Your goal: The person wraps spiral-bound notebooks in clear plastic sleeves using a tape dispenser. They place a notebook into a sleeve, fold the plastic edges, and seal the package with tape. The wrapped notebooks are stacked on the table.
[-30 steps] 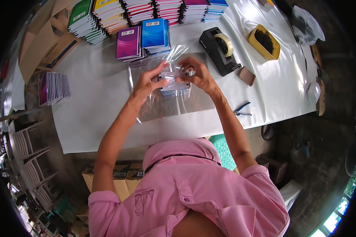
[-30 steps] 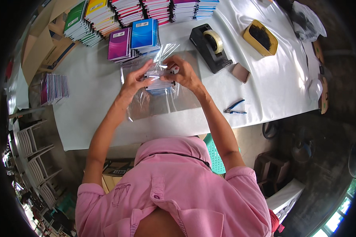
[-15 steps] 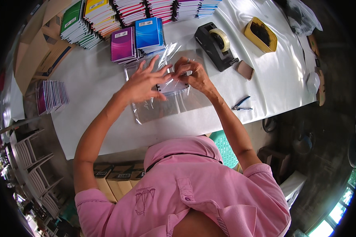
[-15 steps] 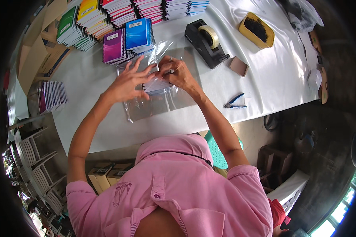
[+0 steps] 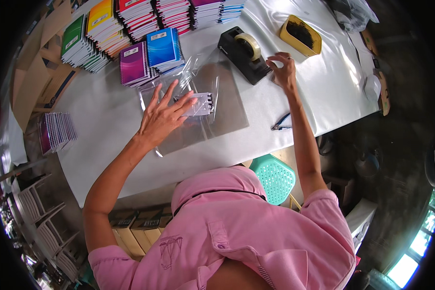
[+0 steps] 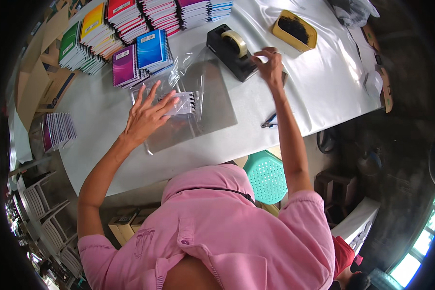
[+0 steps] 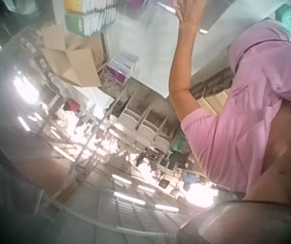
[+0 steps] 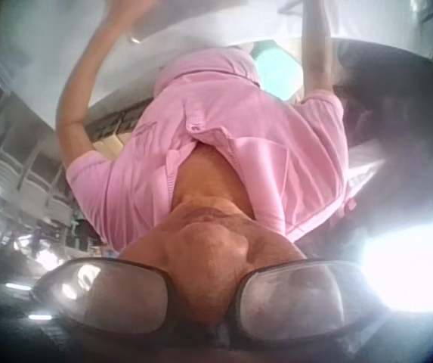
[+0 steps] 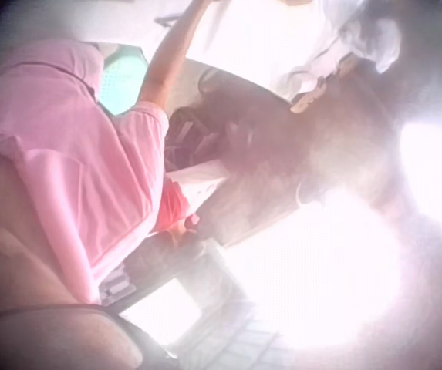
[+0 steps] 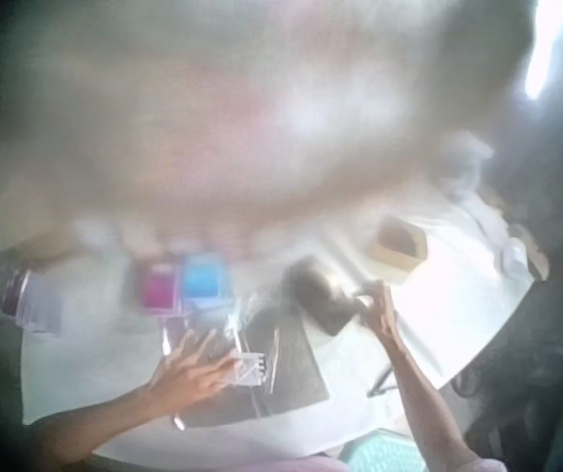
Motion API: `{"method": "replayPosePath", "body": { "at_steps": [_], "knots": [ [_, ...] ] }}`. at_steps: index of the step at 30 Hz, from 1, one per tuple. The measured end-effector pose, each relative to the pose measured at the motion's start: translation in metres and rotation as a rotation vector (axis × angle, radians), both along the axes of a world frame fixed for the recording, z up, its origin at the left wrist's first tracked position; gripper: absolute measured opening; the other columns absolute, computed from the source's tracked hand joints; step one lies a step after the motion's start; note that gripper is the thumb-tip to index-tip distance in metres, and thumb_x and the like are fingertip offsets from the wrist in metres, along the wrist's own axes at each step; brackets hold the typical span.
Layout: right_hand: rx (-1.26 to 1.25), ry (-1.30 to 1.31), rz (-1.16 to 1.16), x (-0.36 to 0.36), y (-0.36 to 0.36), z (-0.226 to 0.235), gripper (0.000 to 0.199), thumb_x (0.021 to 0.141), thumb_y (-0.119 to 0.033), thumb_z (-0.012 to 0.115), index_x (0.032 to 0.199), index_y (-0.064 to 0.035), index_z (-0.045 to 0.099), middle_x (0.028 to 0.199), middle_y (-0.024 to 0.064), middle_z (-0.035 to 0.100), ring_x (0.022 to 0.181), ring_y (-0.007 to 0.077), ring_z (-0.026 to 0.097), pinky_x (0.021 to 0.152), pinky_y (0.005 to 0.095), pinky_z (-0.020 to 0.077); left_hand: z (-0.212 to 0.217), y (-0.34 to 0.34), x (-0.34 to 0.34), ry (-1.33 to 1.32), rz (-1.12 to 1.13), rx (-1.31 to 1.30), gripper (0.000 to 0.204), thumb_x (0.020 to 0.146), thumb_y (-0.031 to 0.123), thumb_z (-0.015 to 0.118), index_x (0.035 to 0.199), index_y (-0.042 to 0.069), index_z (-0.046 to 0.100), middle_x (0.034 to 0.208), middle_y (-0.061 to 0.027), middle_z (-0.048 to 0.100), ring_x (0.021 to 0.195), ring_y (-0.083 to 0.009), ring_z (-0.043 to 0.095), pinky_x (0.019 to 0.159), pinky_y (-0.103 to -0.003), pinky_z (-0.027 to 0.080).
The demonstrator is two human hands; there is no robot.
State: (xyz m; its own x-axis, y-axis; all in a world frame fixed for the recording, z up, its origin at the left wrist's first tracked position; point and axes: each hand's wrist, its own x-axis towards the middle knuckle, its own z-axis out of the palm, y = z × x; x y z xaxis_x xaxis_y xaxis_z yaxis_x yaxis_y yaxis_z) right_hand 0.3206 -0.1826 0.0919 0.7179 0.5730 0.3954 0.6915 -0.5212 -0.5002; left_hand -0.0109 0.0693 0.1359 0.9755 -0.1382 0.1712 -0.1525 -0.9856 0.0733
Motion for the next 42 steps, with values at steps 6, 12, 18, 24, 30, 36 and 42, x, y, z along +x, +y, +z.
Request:
{"method": "replayPosePath", "body": {
  "at_steps": [6, 12, 18, 24, 30, 36, 42],
  "knots": [
    [-0.092, 0.972, -0.025, 0.04, -0.006, -0.004, 0.035, 0.077, -0.032, 0.078, 0.092, -0.0017, 0.071, 0.103, 0.008, 0.063, 0.102, 0.0206, 0.057, 0.088, 0.0415, 0.0455, -0.001, 0.0, -0.004, 0.026, 0.033, 0.03, 0.062, 0.078, 0.024, 0.073, 0.136, 0.026, 0.052, 0.144, 0.009, 0.046, 0.141, -0.0281, 0.028, 0.115, -0.055, 0.022],
    [0.407, 1.356, 0.248, 0.039, -0.024, -0.032, 0.023, 0.08, -0.021, 0.076, 0.088, -0.0006, 0.068, 0.13, 0.0141, 0.051, 0.118, 0.0253, 0.051, 0.1, 0.0455, 0.0432, 0.0, -0.001, -0.003, 0.016, 0.034, 0.023, 0.065, 0.076, 0.021, 0.074, 0.137, 0.026, 0.051, 0.145, 0.0087, 0.045, 0.14, -0.0292, 0.03, 0.113, -0.056, 0.024],
    [0.404, 0.978, 0.117, -0.001, -0.051, -0.065, 0.018, 0.079, -0.018, 0.075, 0.077, -0.0009, 0.069, 0.137, 0.0189, 0.046, 0.124, 0.027, 0.046, 0.101, 0.0458, 0.0399, 0.002, -0.002, -0.004, 0.028, 0.048, 0.007, 0.063, 0.078, 0.021, 0.073, 0.137, 0.026, 0.051, 0.144, 0.0089, 0.045, 0.14, -0.0297, 0.03, 0.113, -0.056, 0.024],
    [0.007, 0.234, -0.344, -0.061, -0.034, -0.024, 0.014, 0.075, -0.016, 0.073, 0.079, -0.0025, 0.073, 0.085, 0.0141, 0.064, 0.075, 0.0256, 0.06, 0.07, 0.0342, 0.0458, -0.001, -0.003, 0.0, 0.005, 0.032, 0.039, 0.068, 0.076, 0.021, 0.073, 0.139, 0.026, 0.048, 0.146, 0.0081, 0.044, 0.14, -0.031, 0.031, 0.112, -0.056, 0.025],
    [0.413, 1.478, 0.043, -0.219, 0.064, 0.07, 0.021, 0.084, -0.022, 0.072, 0.078, -0.0023, 0.066, 0.06, -0.0073, 0.041, 0.05, 0.0027, 0.032, 0.048, 0.0225, 0.0248, -0.003, -0.001, -0.009, 0.01, 0.024, 0.027, 0.059, 0.081, 0.021, 0.07, 0.137, 0.021, 0.05, 0.145, 0.0045, 0.043, 0.14, -0.032, 0.027, 0.113, -0.057, 0.023],
    [0.432, 1.354, -0.193, -0.275, 0.077, 0.034, 0.028, 0.084, -0.023, 0.074, 0.073, 0.0007, 0.062, 0.056, -0.0031, 0.046, 0.047, 0.0046, 0.034, 0.042, 0.0237, 0.0248, -0.004, -0.003, -0.011, -0.003, 0.03, 0.004, 0.062, 0.08, 0.021, 0.071, 0.138, 0.022, 0.05, 0.147, 0.0052, 0.041, 0.139, -0.0341, 0.031, 0.11, -0.059, 0.026],
    [0.522, 1.185, -0.229, -0.291, 0.08, 0.008, 0.031, 0.086, -0.025, 0.073, 0.073, 0.0003, 0.062, 0.055, -0.0031, 0.046, 0.045, 0.0044, 0.034, 0.04, 0.024, 0.0238, 0.004, 0.007, -0.003, 0.129, 0.019, -0.068, 0.058, 0.087, 0.034, 0.064, 0.141, 0.021, 0.046, 0.148, 0.0028, 0.04, 0.139, -0.0356, 0.03, 0.111, -0.057, 0.025]
  ]
}}
